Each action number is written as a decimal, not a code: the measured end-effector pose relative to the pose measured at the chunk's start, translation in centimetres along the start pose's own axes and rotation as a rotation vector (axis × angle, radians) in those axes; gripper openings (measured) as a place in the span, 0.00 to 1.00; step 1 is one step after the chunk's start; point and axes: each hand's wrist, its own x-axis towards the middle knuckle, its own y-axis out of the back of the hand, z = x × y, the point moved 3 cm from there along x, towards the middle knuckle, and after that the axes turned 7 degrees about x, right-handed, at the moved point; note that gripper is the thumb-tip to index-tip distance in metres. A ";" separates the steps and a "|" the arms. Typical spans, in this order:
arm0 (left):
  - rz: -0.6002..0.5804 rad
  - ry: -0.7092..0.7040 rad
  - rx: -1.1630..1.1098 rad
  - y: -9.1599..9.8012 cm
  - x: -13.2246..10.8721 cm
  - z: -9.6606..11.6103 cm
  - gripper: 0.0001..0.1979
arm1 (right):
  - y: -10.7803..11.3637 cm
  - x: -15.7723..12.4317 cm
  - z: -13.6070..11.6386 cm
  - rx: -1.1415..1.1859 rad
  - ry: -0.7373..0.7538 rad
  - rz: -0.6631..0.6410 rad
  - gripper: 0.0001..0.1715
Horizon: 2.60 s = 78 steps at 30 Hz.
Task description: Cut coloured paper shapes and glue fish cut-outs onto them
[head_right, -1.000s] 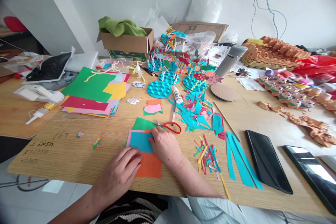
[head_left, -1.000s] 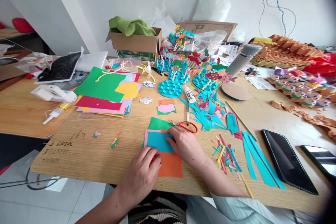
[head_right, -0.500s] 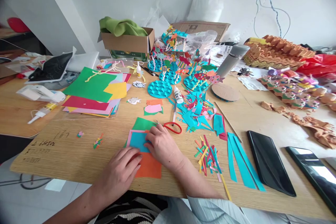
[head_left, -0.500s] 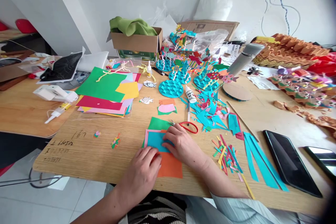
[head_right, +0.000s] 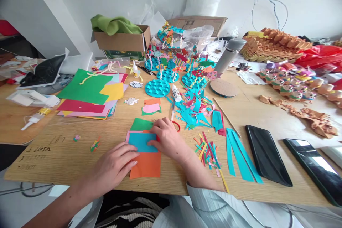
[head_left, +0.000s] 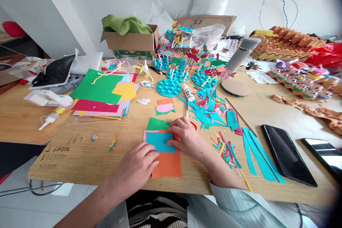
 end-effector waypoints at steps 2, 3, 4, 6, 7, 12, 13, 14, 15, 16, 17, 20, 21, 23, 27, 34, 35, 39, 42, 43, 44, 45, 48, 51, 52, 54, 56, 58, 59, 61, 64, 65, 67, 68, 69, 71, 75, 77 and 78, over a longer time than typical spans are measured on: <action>0.048 -0.007 0.050 -0.3 -0.5 0.5 0.09 | -0.3 -0.1 -0.3 -0.066 -0.028 -0.067 0.17; 0.061 -0.008 0.071 -0.5 -0.8 0.8 0.09 | -0.4 -0.1 -0.4 -0.089 -0.038 -0.086 0.17; 0.071 -0.010 0.089 -0.7 -1.1 1.0 0.09 | -0.4 -0.1 -0.5 -0.104 -0.043 -0.101 0.16; 0.094 -0.008 0.124 -1.2 -1.7 1.4 0.08 | -0.4 0.0 -0.6 -0.117 -0.048 -0.119 0.15; 0.106 -0.003 0.137 -1.4 -1.9 1.5 0.08 | -0.5 0.0 -0.7 -0.117 -0.051 -0.121 0.15; 0.154 0.007 0.160 -2.1 -2.4 1.6 0.08 | -0.7 0.3 -0.5 -0.079 -0.088 -0.066 0.02; 0.159 0.008 0.160 -2.1 -2.5 1.5 0.09 | -0.7 0.3 -0.5 -0.056 -0.094 -0.045 0.02; 0.166 0.008 0.159 -2.0 -2.5 1.6 0.09 | -0.8 0.4 -0.5 -0.022 -0.097 -0.021 0.04; 0.171 0.009 0.153 -2.0 -2.5 1.6 0.09 | -0.7 0.4 -0.5 0.022 -0.100 0.004 0.05; 0.177 0.012 0.143 -1.9 -2.5 1.6 0.09 | -0.7 0.4 -0.5 0.073 -0.108 0.030 0.05; 0.183 0.020 0.127 -1.8 -2.5 1.7 0.09 | -0.6 0.4 -0.5 0.124 -0.127 0.053 0.05; 0.230 0.063 0.034 -1.5 -2.7 1.7 0.09 | -0.5 0.3 -0.3 0.313 -0.258 0.095 0.04; 0.260 0.084 -0.009 -1.3 -2.8 1.6 0.09 | -0.5 0.2 -0.3 0.395 -0.305 0.099 0.03; 0.344 0.133 -0.095 -0.9 -3.0 1.3 0.09 | -0.4 0.2 -0.5 0.602 -0.382 0.094 0.04; 0.439 0.356 -0.327 -0.4 -3.0 -0.6 0.08 | 0.4 0.1 -1.8 0.953 -0.511 0.078 0.16; 0.392 0.692 -1.040 -0.4 -1.5 -3.1 0.19 | 0.2 -1.0 -4.3 1.135 -0.624 0.030 0.24; 0.375 0.688 -1.077 -0.4 -1.2 -3.2 0.19 | -0.3 -1.3 -4.6 1.152 -0.642 0.012 0.25; 0.327 0.677 -1.018 -0.8 -0.4 -3.7 0.16 | -2.4 -2.6 -5.3 1.108 -0.683 -0.064 0.28; 0.283 0.652 -0.849 -1.3 0.0 -4.2 0.15 | -3.3 -3.1 -5.6 0.976 -0.723 -0.055 0.31; 0.264 0.641 -0.774 -1.5 0.1 -4.3 0.15 | -3.5 -3.2 -5.7 0.940 -0.735 -0.054 0.33; 0.248 0.629 -0.691 -1.6 0.3 -4.3 0.15 | -3.6 -3.3 -5.7 0.913 -0.746 -0.059 0.34; 0.239 0.614 -0.602 -1.7 0.4 -4.2 0.15 | -3.7 -3.3 -5.8 0.893 -0.754 -0.069 0.36; 0.208 0.554 -0.348 -1.8 0.7 -3.6 0.15 | -3.9 -3.4 -5.8 0.843 -0.770 -0.092 0.38; 0.165 0.474 -0.143 -1.8 1.2 -2.9 0.15 | -3.9 -3.3 -5.4 0.788 -0.751 -0.112 0.37; 0.152 0.445 -0.093 -1.9 1.3 -2.7 0.16 | -3.9 -3.3 -5.3 0.761 -0.735 -0.122 0.35; 0.135 0.395 -0.030 -2.2 1.4 -2.5 0.18 | -4.0 -3.3 -5.0 0.697 -0.702 -0.148 0.33; 0.136 0.368 0.006 -2.5 1.4 -2.4 0.19 | -4.0 -3.3 -4.8 0.632 -0.674 -0.180 0.32; 0.149 0.362 0.040 -2.7 1.2 -2.3 0.18 | -3.9 -3.3 -4.7 0.583 -0.650 -0.202 0.30; 0.153 0.359 0.053 -2.6 1.1 -2.2 0.17 | -3.8 -3.3 -4.6 0.564 -0.640 -0.204 0.29; 0.154 0.347 0.071 -2.0 1.1 -2.2 0.16 | -3.2 -3.0 -4.2 0.542 -0.626 -0.178 0.25; 0.127 0.329 0.115 0.3 2.4 -3.5 0.14 | -1.5 -1.8 -3.4 0.549 -0.598 -0.039 0.20; 0.115 0.323 0.144 1.4 3.3 -4.4 0.12 | -0.8 -1.2 -3.1 0.544 -0.562 0.039 0.20; 0.066 0.353 0.229 3.5 6.0 -6.9 0.08 | 0.5 0.1 -2.4 0.500 -0.451 0.239 0.18; 0.034 0.400 0.264 4.3 7.7 -8.6 0.09 | 1.0 0.6 -2.1 0.462 -0.385 0.351 0.17; 0.033 0.431 0.280 5.0 9.5 -10.3 0.09 | 1.2 1.0 -1.6 0.424 -0.329 0.459 0.16; 0.015 0.463 0.290 5.4 13.2 -13.7 0.10 | 1.2 1.3 -0.6 0.335 -0.245 0.620 0.14; -0.079 0.497 0.274 3.4 18.8 -19.2 0.15 | 0.2 1.0 0.9 0.128 -0.098 0.640 0.11; -0.117 0.492 0.265 2.1 20.5 -20.8 0.17 | 0.1 0.6 1.3 0.054 -0.054 0.622 0.11; -0.132 0.487 0.264 1.7 21.1 -21.4 0.17 | 0.2 0.5 1.4 0.028 -0.041 0.620 0.10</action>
